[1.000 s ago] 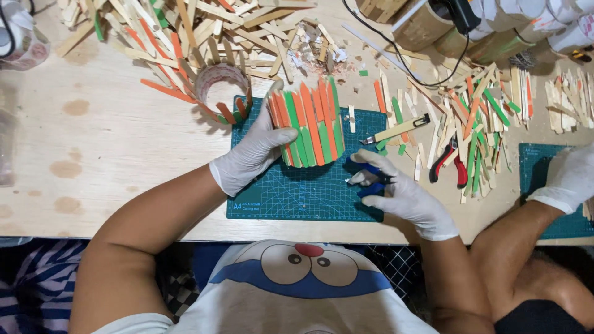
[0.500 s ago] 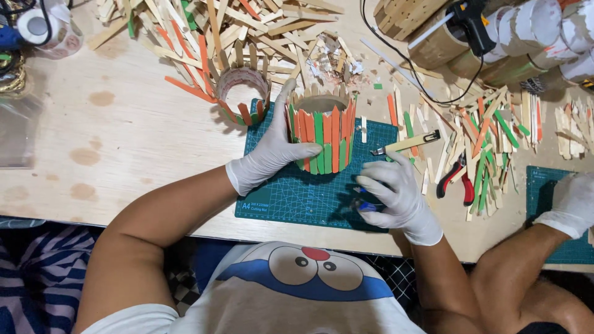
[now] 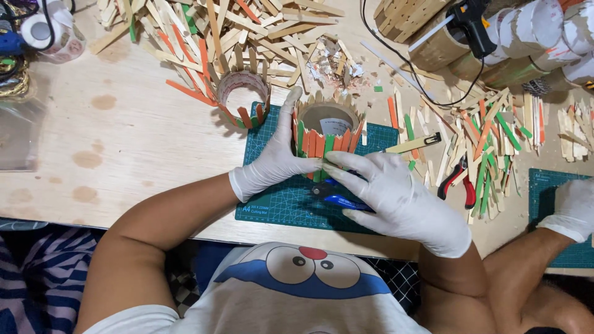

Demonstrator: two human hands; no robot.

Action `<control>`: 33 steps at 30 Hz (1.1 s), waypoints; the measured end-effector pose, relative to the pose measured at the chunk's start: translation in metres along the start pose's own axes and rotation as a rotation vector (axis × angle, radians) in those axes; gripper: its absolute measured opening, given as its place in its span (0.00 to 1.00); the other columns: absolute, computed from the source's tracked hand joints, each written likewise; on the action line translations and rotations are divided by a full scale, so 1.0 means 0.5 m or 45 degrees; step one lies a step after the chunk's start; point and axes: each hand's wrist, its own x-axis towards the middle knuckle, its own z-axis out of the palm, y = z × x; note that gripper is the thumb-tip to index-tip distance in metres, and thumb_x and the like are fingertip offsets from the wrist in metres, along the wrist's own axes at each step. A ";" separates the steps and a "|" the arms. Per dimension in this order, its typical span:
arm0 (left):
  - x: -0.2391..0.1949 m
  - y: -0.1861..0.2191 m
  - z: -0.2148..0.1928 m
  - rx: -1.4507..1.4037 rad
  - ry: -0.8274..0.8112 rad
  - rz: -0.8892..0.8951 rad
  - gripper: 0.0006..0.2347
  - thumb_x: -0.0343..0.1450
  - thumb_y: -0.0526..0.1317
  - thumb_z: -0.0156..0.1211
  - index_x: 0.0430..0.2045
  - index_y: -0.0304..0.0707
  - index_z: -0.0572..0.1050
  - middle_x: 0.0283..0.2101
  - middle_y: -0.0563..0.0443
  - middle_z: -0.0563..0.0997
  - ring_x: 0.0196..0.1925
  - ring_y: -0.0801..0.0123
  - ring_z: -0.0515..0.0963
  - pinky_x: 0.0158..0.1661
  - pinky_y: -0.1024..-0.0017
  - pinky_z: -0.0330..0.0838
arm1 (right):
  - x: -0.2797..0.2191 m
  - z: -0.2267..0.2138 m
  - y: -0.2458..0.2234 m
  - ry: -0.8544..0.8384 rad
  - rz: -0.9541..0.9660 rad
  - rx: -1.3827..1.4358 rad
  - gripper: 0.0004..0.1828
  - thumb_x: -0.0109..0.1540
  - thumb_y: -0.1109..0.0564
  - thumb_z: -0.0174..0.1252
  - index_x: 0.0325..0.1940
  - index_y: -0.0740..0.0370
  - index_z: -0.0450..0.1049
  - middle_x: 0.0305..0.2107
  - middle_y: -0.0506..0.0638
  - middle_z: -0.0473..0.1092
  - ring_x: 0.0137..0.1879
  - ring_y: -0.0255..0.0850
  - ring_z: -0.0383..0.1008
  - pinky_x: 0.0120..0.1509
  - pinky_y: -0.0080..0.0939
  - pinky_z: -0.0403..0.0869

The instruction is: Trimming the edges of popsicle sticks glued to a cardboard tube using nippers

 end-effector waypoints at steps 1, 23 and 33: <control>-0.001 0.005 0.003 0.001 0.002 0.002 0.57 0.56 0.24 0.78 0.74 0.59 0.39 0.73 0.38 0.59 0.57 0.70 0.72 0.56 0.68 0.78 | 0.005 0.008 0.004 0.000 -0.003 0.000 0.40 0.57 0.47 0.67 0.71 0.50 0.60 0.67 0.53 0.61 0.52 0.56 0.72 0.52 0.60 0.69; -0.012 0.023 0.050 0.245 0.064 0.074 0.53 0.58 0.34 0.81 0.74 0.46 0.44 0.73 0.38 0.56 0.70 0.61 0.58 0.70 0.55 0.56 | 0.007 0.008 0.022 -0.012 -0.128 -0.268 0.32 0.51 0.46 0.66 0.59 0.55 0.73 0.62 0.44 0.69 0.44 0.49 0.72 0.44 0.52 0.70; -0.011 0.012 0.037 0.337 0.046 0.123 0.54 0.57 0.39 0.84 0.74 0.43 0.45 0.74 0.40 0.49 0.74 0.60 0.53 0.73 0.53 0.48 | 0.001 0.015 0.017 -0.091 -0.092 -0.219 0.35 0.50 0.44 0.66 0.60 0.56 0.71 0.63 0.47 0.67 0.44 0.50 0.71 0.46 0.53 0.68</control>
